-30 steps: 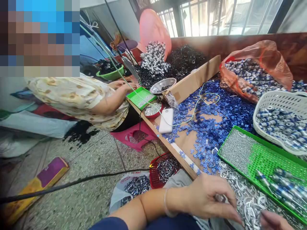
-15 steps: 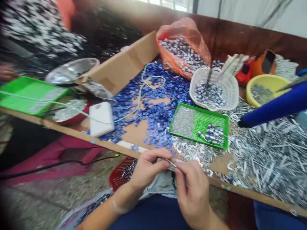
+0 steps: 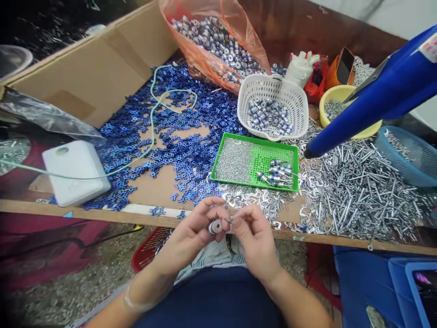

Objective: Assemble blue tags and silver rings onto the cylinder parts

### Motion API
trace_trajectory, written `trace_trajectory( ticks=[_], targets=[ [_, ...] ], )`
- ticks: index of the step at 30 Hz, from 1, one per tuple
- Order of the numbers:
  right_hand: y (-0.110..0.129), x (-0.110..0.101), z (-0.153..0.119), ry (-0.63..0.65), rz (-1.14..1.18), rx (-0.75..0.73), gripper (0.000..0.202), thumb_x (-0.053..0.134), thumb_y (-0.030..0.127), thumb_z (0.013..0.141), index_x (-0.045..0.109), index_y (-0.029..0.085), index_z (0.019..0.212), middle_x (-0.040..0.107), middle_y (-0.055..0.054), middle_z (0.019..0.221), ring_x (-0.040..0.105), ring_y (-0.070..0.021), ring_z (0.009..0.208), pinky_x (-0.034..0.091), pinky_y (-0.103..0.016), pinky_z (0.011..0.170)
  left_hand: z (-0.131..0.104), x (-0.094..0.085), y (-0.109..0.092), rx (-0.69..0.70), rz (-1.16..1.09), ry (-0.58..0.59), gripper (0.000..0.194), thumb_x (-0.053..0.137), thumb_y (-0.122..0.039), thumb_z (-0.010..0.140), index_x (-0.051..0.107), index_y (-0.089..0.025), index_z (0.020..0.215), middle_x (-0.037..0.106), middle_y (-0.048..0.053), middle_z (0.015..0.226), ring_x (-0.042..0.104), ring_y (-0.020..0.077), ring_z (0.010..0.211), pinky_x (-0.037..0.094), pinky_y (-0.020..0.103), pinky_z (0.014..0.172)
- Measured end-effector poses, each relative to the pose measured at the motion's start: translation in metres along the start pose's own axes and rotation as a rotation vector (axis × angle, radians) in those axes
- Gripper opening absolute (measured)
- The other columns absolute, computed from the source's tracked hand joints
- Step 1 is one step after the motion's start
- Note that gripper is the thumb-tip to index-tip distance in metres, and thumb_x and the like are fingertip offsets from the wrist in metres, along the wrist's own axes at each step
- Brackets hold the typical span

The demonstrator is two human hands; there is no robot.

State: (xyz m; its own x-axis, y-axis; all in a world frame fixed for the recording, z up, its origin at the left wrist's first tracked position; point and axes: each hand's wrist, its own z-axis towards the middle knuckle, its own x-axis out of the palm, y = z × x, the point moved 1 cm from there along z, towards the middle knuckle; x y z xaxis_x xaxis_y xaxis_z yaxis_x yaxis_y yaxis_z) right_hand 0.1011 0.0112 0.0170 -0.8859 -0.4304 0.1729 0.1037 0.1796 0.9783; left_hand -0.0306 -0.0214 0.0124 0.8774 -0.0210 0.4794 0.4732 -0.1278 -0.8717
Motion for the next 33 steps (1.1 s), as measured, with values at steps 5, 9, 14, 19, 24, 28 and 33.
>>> trace_trajectory(
  ticks=[5, 9, 14, 19, 24, 28, 33],
  targets=[
    [0.011, -0.003, -0.009, 0.013, -0.73, -0.31, 0.009, 0.046, 0.02, 0.087, 0.051, 0.021, 0.08, 0.052, 0.0, 0.068, 0.048, -0.0117, 0.06, 0.037, -0.024, 0.055, -0.003, -0.005, 0.002, 0.073, 0.179, -0.022, 0.044, 0.036, -0.055, 0.087, 0.043, -0.024, 0.118, 0.051, 0.003, 0.084, 0.045, 0.0116, 0.063, 0.041, 0.023, 0.057],
    [0.013, -0.004, -0.01, 0.191, -0.905, -0.283, 0.016, 0.04, 0.021, 0.089, 0.047, 0.02, 0.075, 0.05, 0.0, 0.066, 0.046, -0.0124, 0.057, 0.034, -0.025, 0.053, -0.007, -0.006, -0.001, 0.147, 0.575, 0.052, 0.058, 0.033, -0.058, 0.085, 0.031, -0.024, 0.132, 0.053, 0.008, 0.097, 0.047, 0.0146, 0.065, 0.043, 0.028, 0.061],
    [-0.015, 0.001, -0.005, 0.106, -0.401, -0.041, 0.039, 0.047, 0.053, 0.083, 0.039, 0.022, 0.106, 0.049, -0.001, 0.081, 0.049, -0.0133, 0.066, 0.043, -0.027, 0.057, -0.008, -0.001, 0.01, 0.265, 0.732, 0.085, 0.079, 0.041, -0.067, 0.076, 0.012, -0.03, 0.14, 0.037, 0.015, 0.13, 0.053, 0.0242, 0.092, 0.045, 0.04, 0.079],
    [-0.034, 0.014, 0.003, 0.045, -0.172, -0.122, 0.048, 0.052, 0.057, 0.078, 0.042, 0.026, 0.114, 0.052, -0.005, 0.097, 0.053, -0.0161, 0.081, 0.048, -0.03, 0.067, 0.005, -0.002, 0.032, 0.393, 0.411, -0.192, 0.077, 0.043, -0.077, 0.066, 0.03, -0.038, 0.13, 0.033, 0.009, 0.135, 0.051, 0.0267, 0.1, 0.047, 0.039, 0.076],
    [-0.014, -0.025, 0.033, -0.256, -0.565, -0.479, 0.016, 0.042, 0.036, 0.089, 0.053, 0.025, 0.083, 0.046, 0.0, 0.072, 0.049, -0.0143, 0.066, 0.043, -0.028, 0.057, 0.012, -0.01, 0.028, 0.252, 0.121, -0.201, 0.057, 0.04, -0.07, 0.076, 0.04, -0.036, 0.122, 0.039, 0.005, 0.131, 0.05, 0.0217, 0.099, 0.047, 0.03, 0.067],
    [0.009, -0.093, 0.086, -0.572, -0.94, -0.524, 0.018, 0.033, 0.029, 0.09, 0.049, 0.021, 0.09, 0.047, -0.007, 0.084, 0.049, -0.0187, 0.079, 0.042, -0.034, 0.068, 0.009, -0.022, 0.016, 0.09, 0.215, -0.329, 0.034, 0.056, -0.04, 0.082, 0.048, -0.026, 0.113, 0.05, 0.006, 0.119, 0.051, 0.0166, 0.094, 0.045, 0.026, 0.074],
    [0.013, -0.133, 0.133, -0.095, -1.352, -0.195, 0.031, 0.034, 0.038, 0.092, 0.058, 0.019, 0.09, 0.054, -0.008, 0.087, 0.052, -0.0221, 0.086, 0.04, -0.038, 0.08, 0.012, -0.027, 0.013, 0.093, 0.365, -0.392, 0.027, 0.064, -0.03, 0.076, 0.055, -0.02, 0.1, 0.061, 0.005, 0.099, 0.055, 0.014, 0.079, 0.046, 0.026, 0.075]
  ],
)
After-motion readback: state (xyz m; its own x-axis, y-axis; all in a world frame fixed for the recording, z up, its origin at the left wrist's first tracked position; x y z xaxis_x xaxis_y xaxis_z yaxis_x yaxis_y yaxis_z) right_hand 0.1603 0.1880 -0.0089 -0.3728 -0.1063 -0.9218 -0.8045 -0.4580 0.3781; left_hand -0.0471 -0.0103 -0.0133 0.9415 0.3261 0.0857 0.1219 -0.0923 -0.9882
